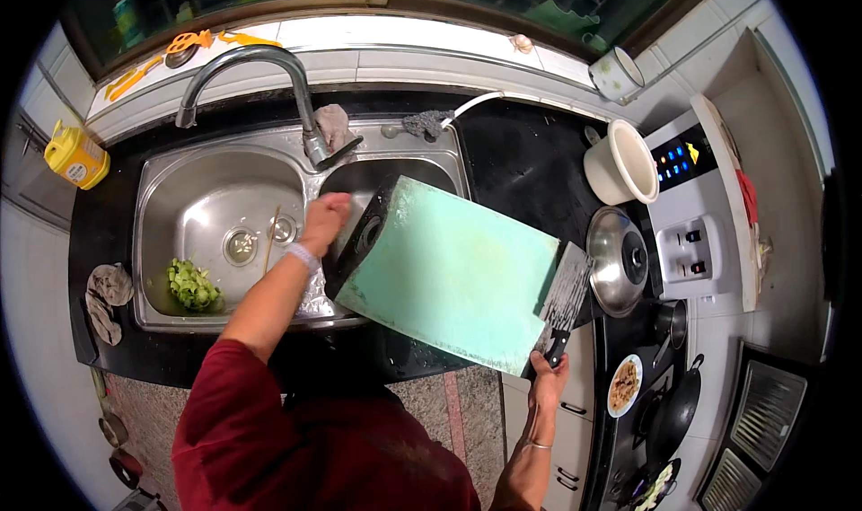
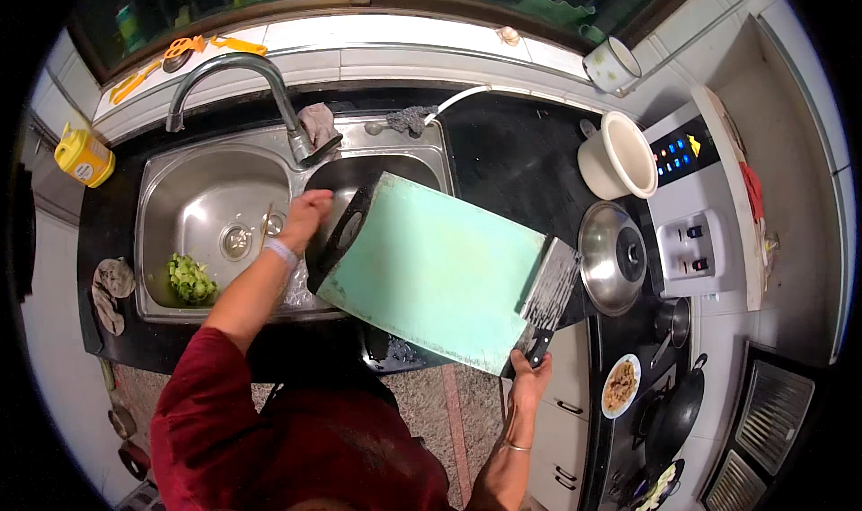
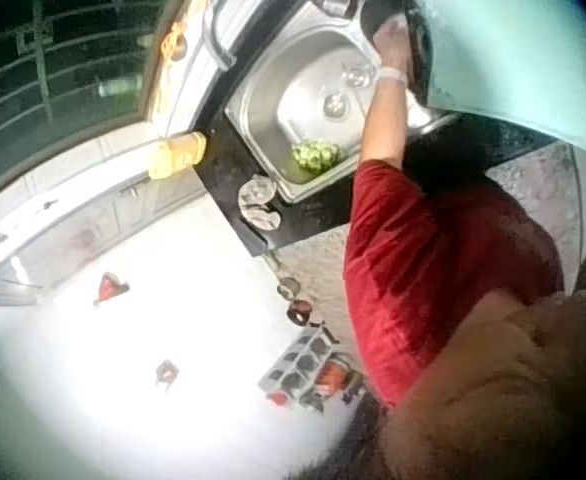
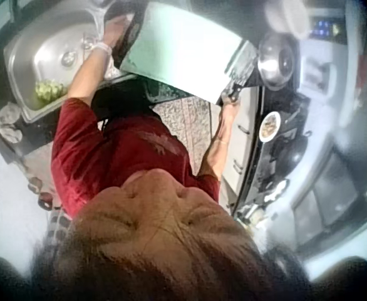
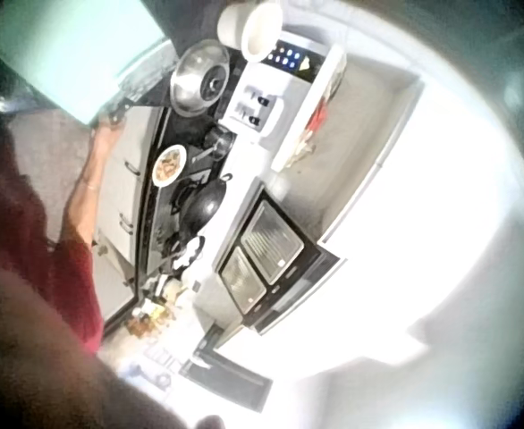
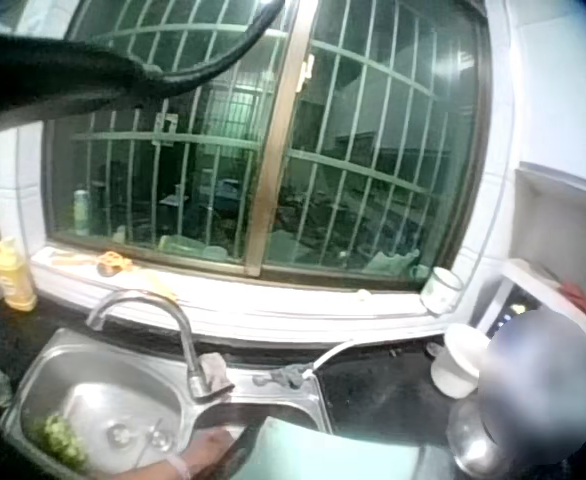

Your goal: The person washes a vegetable and a tool in the sink, then washes a cutting board and a knife. They then move to a stove to stir vegetables in a pan, add liquid from a cup, and pour oil from a bottle.

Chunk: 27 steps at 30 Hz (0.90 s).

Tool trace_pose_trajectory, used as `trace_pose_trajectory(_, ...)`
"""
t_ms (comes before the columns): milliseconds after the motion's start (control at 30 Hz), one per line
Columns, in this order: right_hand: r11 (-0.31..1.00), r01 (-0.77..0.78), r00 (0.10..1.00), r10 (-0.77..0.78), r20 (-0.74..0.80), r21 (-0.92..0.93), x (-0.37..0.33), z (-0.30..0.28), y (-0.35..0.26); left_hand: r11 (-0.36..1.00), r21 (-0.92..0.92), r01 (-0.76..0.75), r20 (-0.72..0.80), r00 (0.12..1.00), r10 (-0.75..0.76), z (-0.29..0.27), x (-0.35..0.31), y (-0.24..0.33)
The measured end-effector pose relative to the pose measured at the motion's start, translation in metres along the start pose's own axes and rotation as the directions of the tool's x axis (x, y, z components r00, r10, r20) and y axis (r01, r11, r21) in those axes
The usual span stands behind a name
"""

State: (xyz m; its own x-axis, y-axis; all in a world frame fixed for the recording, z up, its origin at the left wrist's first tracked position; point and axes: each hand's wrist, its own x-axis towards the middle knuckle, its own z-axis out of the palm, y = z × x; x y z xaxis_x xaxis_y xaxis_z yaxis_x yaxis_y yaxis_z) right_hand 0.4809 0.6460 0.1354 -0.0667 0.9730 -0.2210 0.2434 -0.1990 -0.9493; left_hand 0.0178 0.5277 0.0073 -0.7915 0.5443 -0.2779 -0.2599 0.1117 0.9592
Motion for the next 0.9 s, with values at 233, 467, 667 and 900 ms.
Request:
trace_pose_trajectory(233,0.998,-0.004,0.999,0.007,-0.045,0.057,-0.011,0.005,0.009,0.677,-0.621,-0.394,-0.409,0.9,0.149,-0.179,-0.009,0.104)
trace_pose_trajectory(467,0.997,-0.051,0.998,0.054,-0.043,0.061,-0.015,0.009,0.002,0.862,-0.266,-0.432,-0.264,0.892,0.366,-0.189,-0.017,0.206)
trace_pose_trajectory(667,0.993,-0.042,0.999,0.044,-0.017,0.111,-0.021,0.012,-0.001,0.891,0.291,-0.349,0.026,0.934,0.358,-0.166,-0.078,0.201)
trace_pose_trajectory(900,0.998,-0.071,0.995,0.07,-0.071,0.0,-0.033,0.016,0.0,0.913,0.166,-0.372,0.293,0.903,0.315,-0.035,-0.106,0.183)
